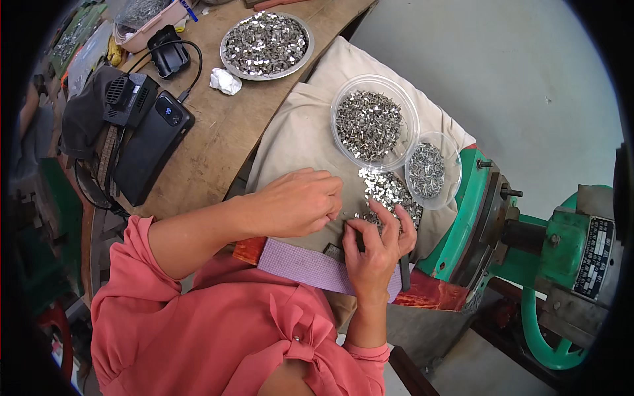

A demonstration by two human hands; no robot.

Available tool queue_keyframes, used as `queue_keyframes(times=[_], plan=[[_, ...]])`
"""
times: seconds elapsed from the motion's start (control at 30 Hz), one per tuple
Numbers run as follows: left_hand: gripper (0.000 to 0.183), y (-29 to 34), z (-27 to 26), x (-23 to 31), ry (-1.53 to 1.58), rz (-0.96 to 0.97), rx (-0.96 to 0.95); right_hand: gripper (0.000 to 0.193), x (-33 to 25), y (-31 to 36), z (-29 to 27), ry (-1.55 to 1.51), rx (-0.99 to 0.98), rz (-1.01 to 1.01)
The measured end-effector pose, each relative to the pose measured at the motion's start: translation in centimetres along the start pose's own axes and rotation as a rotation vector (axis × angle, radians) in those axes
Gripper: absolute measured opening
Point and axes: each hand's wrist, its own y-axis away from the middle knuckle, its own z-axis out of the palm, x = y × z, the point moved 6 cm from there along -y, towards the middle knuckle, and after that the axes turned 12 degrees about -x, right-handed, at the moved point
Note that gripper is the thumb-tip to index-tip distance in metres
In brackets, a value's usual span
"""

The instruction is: The person assembles small metal components onto a metal carrier strip using a manual press machine.

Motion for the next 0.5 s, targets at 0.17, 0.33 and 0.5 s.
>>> queue_keyframes(times=[0.17, 0.33, 0.5], plan=[[0.006, -0.1, 0.0, -0.2, 0.009, -0.011, -0.003, 0.017, 0.6, 1.9, -1.5, -0.121, 0.048, 0.054], [0.008, -0.3, 0.2, 0.2, -0.025, 0.033, -0.044, 0.018, 0.3, 4.2, -1.1, -0.141, 0.011, 0.035], [0.011, -0.4, 0.5, 0.4, -0.032, 0.078, -0.075, 0.016, -0.4, 4.6, -0.4, -0.108, -0.045, -0.004]])
